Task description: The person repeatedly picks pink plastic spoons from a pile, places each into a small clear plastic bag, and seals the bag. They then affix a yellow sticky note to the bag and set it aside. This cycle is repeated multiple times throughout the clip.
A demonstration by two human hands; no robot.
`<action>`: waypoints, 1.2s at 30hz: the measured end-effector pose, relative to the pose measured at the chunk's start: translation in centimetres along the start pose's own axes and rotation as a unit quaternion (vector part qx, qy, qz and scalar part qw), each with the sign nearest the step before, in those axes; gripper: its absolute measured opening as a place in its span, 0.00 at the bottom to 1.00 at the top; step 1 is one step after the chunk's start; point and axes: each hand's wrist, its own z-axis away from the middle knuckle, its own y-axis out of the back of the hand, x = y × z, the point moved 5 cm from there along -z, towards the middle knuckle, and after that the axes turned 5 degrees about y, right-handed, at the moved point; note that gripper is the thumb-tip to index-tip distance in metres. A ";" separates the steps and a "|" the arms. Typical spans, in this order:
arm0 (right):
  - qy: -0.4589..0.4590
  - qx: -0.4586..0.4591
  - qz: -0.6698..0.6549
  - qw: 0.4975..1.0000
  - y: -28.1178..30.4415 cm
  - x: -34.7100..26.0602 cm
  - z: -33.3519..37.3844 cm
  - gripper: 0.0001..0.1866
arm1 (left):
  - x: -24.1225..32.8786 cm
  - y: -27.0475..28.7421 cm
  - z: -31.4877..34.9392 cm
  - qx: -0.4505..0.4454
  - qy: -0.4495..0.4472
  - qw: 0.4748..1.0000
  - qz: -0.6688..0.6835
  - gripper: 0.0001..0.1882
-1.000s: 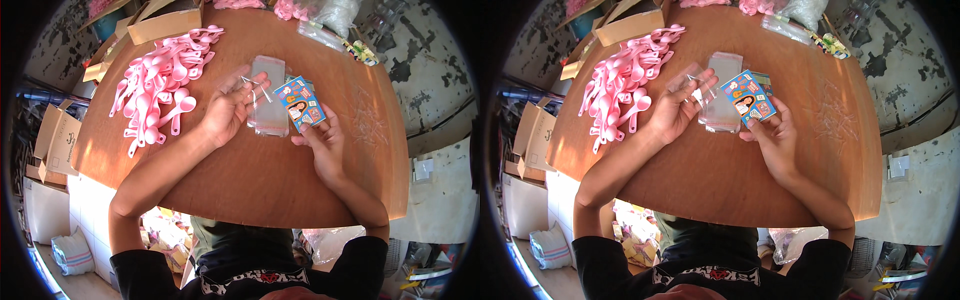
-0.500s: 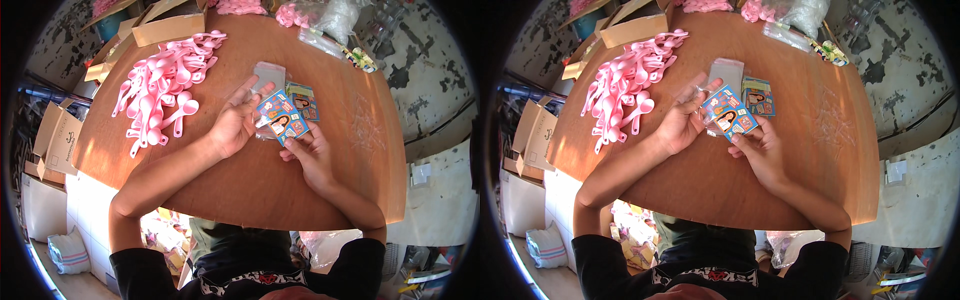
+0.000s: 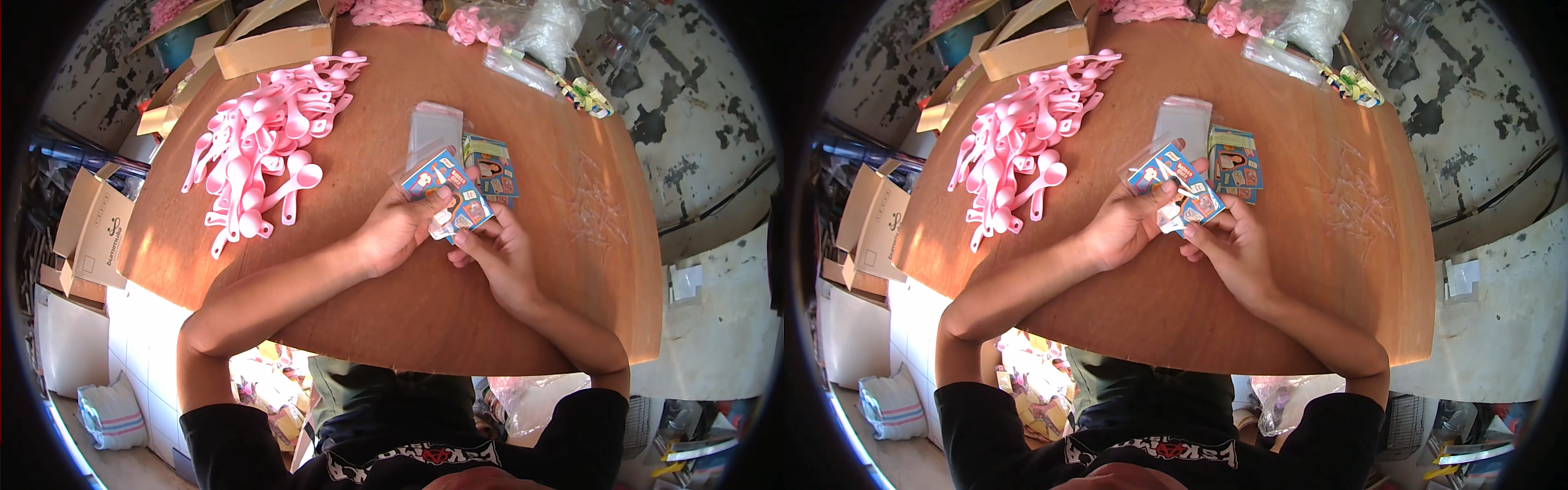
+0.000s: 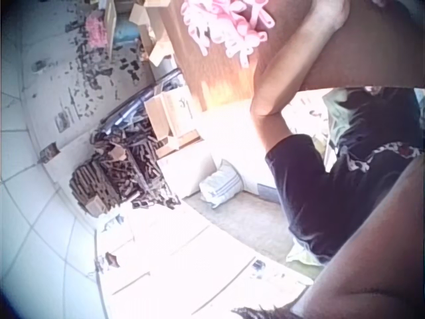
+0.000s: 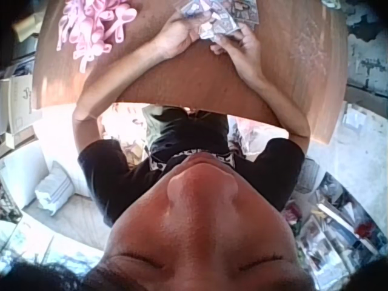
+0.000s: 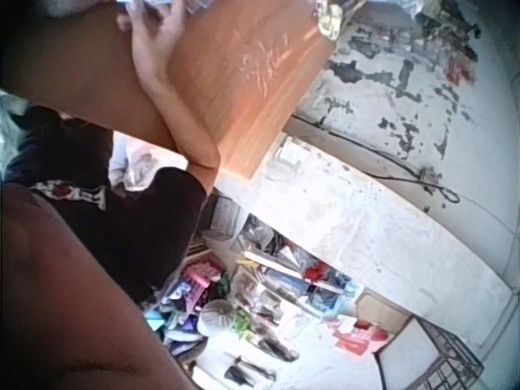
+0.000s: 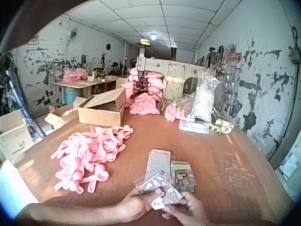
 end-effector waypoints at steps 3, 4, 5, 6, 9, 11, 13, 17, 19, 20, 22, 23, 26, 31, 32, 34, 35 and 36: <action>0.008 0.005 -0.003 1.000 0.0 -0.1 -0.1 0.17 | 0.5 -0.1 0.1 0.027 -0.016 1.000 0.003 0.25; 0.008 0.009 -0.002 1.000 0.1 -0.2 -0.1 0.17 | 0.8 0.1 0.1 0.041 -0.026 0.999 0.004 0.24; 0.008 0.010 -0.001 1.000 0.2 -0.2 -0.2 0.17 | 0.8 0.2 0.0 0.040 -0.026 0.999 0.004 0.24; 0.011 0.009 0.002 1.000 0.2 -0.2 -0.2 0.17 | 0.8 0.5 0.0 0.055 -0.035 0.998 -0.008 0.22; 0.021 0.010 0.008 1.000 0.1 -0.2 -0.3 0.17 | -0.1 0.9 0.0 0.058 -0.029 0.996 -0.057 0.17; 0.030 0.012 0.013 0.999 0.3 -0.2 -0.3 0.17 | -1.2 0.7 0.2 0.061 -0.028 0.991 -0.115 0.12; 0.038 0.014 -0.001 0.999 0.4 -0.1 -0.4 0.17 | -1.1 0.6 0.4 0.048 -0.017 0.992 -0.115 0.12; 0.016 0.010 -0.007 1.000 0.5 -0.1 -0.3 0.15 | -0.7 0.7 0.2 0.064 -0.020 0.997 -0.036 0.13; 0.018 0.015 -0.049 0.999 0.4 -0.3 -0.2 0.12 | -0.3 0.9 0.2 0.064 -0.011 0.998 -0.019 0.13; 0.018 0.016 -0.049 0.998 0.5 -0.1 -0.2 0.12 | -0.3 0.9 0.2 0.064 -0.002 0.998 -0.001 0.13; 0.034 0.016 -0.036 0.999 0.7 0.2 -0.3 0.11 | -0.6 0.5 0.4 0.060 0.010 0.998 -0.009 0.12; 0.034 0.017 -0.035 0.999 0.8 0.2 -0.2 0.11 | -0.8 0.3 0.4 0.056 0.022 0.998 -0.017 0.12; 0.054 0.009 -0.020 0.998 0.6 0.1 -0.2 0.11 | -1.2 -0.2 0.8 -0.022 0.049 0.996 -0.071 0.12; 0.071 0.014 -0.009 0.997 0.3 -0.2 -0.1 0.09 | -1.8 -0.6 0.8 0.000 0.028 0.995 -0.100 0.11; 0.072 0.013 -0.010 0.997 0.3 -0.3 -0.1 0.09 | -1.8 -0.7 0.8 -0.005 0.015 0.991 -0.131 0.11; 0.055 0.005 0.005 0.998 0.4 -0.2 0.1 0.08 | -2.1 -0.4 0.7 -0.010 0.002 0.987 -0.162 0.12; 0.055 0.005 0.005 0.998 0.5 -0.1 0.0 0.08 | -2.5 -0.2 0.6 -0.025 0.003 0.986 -0.167 0.12; 0.061 -0.004 -0.008 0.998 0.6 0.1 0.0 0.08 | -2.5 -0.6 0.6 -0.038 0.005 0.984 -0.173 0.13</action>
